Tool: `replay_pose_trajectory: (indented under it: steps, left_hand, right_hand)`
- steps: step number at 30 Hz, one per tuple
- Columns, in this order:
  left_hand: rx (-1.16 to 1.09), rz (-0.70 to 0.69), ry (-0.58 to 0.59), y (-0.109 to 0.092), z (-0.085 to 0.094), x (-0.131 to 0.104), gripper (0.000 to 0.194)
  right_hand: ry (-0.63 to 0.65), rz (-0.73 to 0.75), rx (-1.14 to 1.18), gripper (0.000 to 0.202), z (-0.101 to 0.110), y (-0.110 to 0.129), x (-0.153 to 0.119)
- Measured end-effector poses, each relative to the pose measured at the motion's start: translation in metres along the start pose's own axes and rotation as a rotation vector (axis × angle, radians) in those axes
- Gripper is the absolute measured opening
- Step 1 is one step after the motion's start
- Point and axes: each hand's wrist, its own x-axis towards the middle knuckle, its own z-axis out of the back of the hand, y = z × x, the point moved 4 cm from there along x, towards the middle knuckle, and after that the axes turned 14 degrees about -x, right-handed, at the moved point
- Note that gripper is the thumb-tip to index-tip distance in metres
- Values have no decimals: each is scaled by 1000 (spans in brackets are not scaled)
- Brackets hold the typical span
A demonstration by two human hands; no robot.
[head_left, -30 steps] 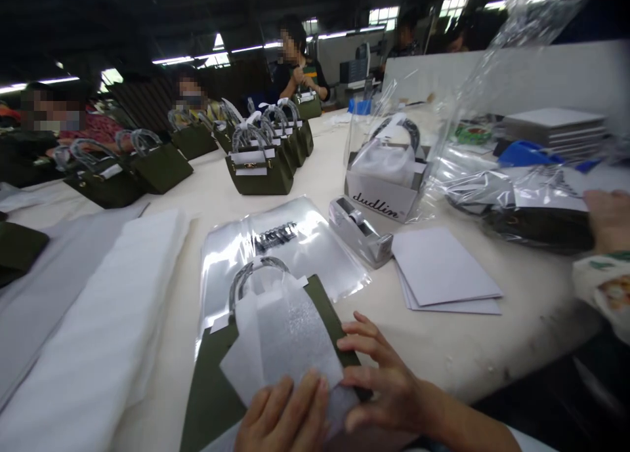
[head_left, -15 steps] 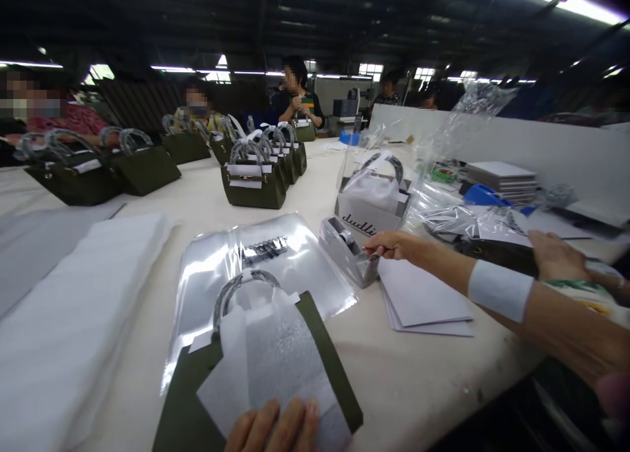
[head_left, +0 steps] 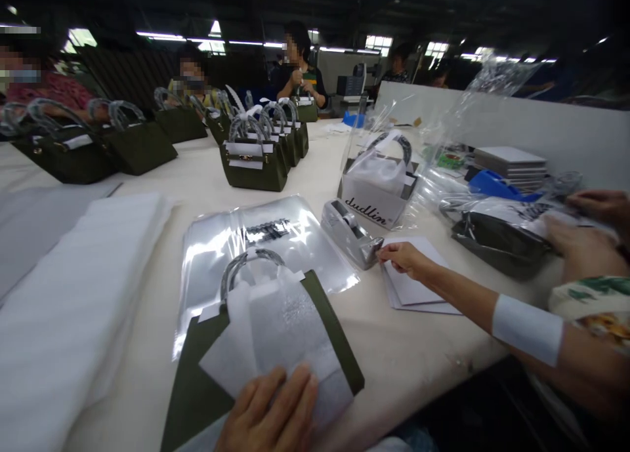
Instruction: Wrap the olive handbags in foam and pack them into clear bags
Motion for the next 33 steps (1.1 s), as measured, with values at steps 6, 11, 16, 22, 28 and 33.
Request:
replay_pose_trajectory:
  steps: [6, 11, 16, 22, 28, 33]
  left_hand:
    - [-30, 35, 41, -2, 3, 1, 25]
    - [-60, 40, 53, -2, 7, 4, 28]
    - [-52, 11, 29, -1, 5, 0, 32]
    - [-63, 64, 112, 2, -3, 1, 26]
    - [-152, 148, 168, 5, -5, 2, 25]
    - [-186, 166, 170, 5, -2, 2, 31]
  right_hand:
    - [130, 42, 113, 20, -11, 10, -77]
    - [684, -50, 339, 24, -79, 27, -193]
    - [744, -174, 327, 27, -122, 24, -219]
    - [671, -192, 146, 30, -130, 17, -208]
    - [560, -230, 119, 35, -127, 20, -219]
    - [477, -206, 288, 35, -124, 14, -225]
